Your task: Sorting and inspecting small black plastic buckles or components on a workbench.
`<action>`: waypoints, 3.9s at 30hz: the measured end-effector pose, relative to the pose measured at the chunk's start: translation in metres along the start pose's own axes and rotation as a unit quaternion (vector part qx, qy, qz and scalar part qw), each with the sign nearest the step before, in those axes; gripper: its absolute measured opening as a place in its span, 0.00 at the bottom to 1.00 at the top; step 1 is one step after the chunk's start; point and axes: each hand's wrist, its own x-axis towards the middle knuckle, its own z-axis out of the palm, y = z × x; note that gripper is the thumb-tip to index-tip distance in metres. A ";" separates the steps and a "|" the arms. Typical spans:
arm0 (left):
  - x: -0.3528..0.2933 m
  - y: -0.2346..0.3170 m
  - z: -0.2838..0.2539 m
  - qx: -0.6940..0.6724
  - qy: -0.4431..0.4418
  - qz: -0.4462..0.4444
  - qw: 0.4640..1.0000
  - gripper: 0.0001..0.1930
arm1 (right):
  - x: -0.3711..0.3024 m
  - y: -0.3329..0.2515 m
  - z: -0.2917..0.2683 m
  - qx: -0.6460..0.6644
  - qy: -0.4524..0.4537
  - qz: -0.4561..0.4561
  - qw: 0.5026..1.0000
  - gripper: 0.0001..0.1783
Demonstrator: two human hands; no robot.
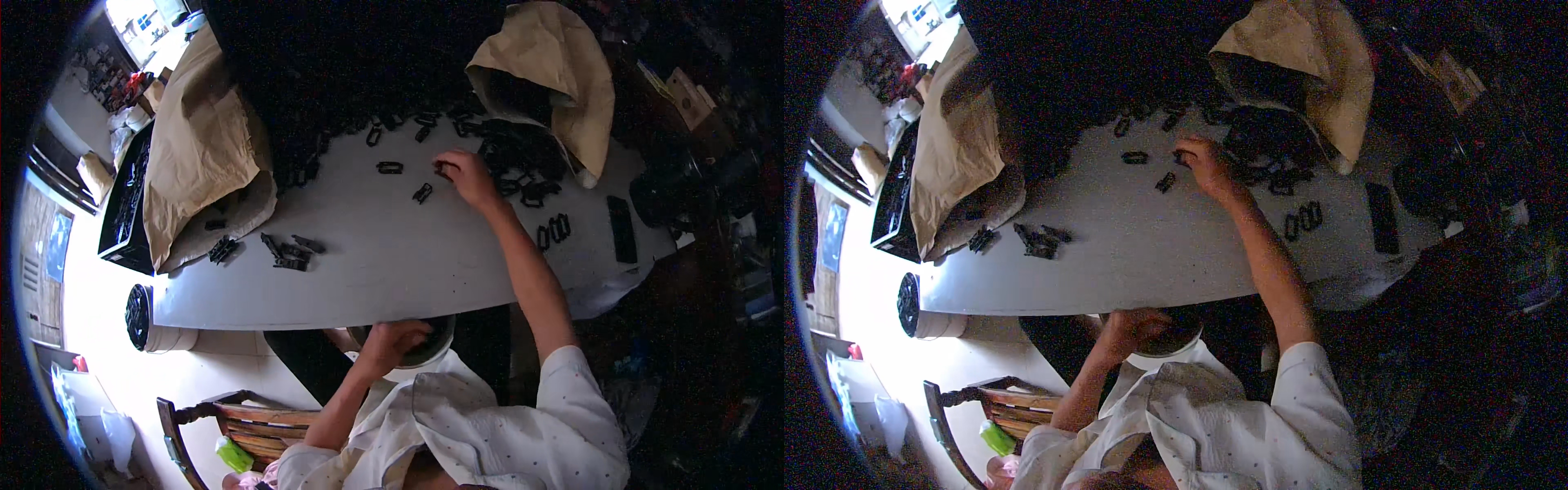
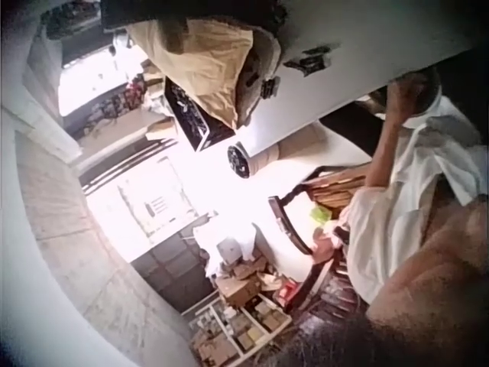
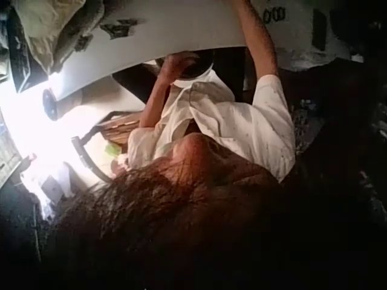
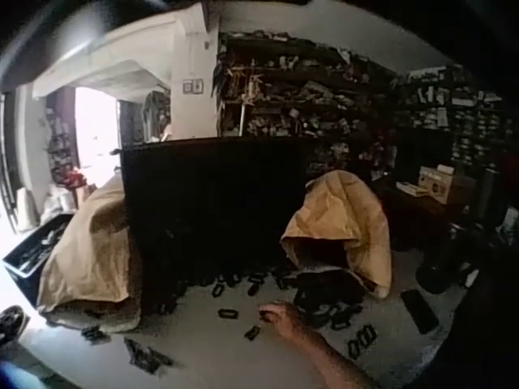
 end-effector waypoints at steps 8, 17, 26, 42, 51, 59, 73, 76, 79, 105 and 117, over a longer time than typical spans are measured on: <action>0.076 0.064 -0.012 -0.155 0.217 0.070 0.961 0.09 | -0.072 -0.050 0.000 0.247 -0.261 0.084 0.930 0.08; 0.090 0.048 -0.027 -0.208 0.226 0.058 0.950 0.08 | -0.058 -0.049 0.010 0.007 -0.155 -0.129 0.979 0.16; 0.041 0.045 -0.091 0.040 0.328 0.067 0.941 0.08 | 0.006 -0.001 0.010 -0.174 -0.107 -0.236 0.950 0.16; 0.042 0.070 -0.166 0.554 0.334 0.145 0.749 0.12 | -0.041 -0.016 0.026 -0.202 -0.042 -0.156 0.966 0.11; 0.077 0.057 -0.159 0.371 0.283 0.124 0.876 0.08 | -0.085 -0.048 0.020 0.309 -0.151 0.115 0.932 0.09; 0.056 0.073 -0.049 -0.225 0.214 0.059 0.949 0.18 | -0.107 -0.090 0.032 0.211 -0.040 0.008 0.977 0.10; 0.048 0.067 -0.026 -0.168 0.229 0.059 0.957 0.15 | -0.130 -0.102 0.037 -0.001 -0.009 -0.106 0.994 0.19; 0.046 0.071 -0.024 -0.162 0.251 0.051 0.953 0.15 | -0.132 -0.101 0.038 -0.035 -0.011 -0.106 0.994 0.19; 0.044 0.075 -0.025 -0.158 0.259 0.044 0.952 0.14 | -0.133 -0.101 0.038 -0.035 -0.008 -0.109 0.993 0.18; 0.018 0.063 0.000 -0.150 0.167 0.107 0.968 0.09 | -0.157 -0.082 0.039 0.393 -0.122 0.111 0.905 0.15; 0.008 -0.007 0.025 0.344 -0.013 0.107 0.933 0.13 | -0.158 0.022 -0.065 -0.363 0.101 0.173 0.910 0.13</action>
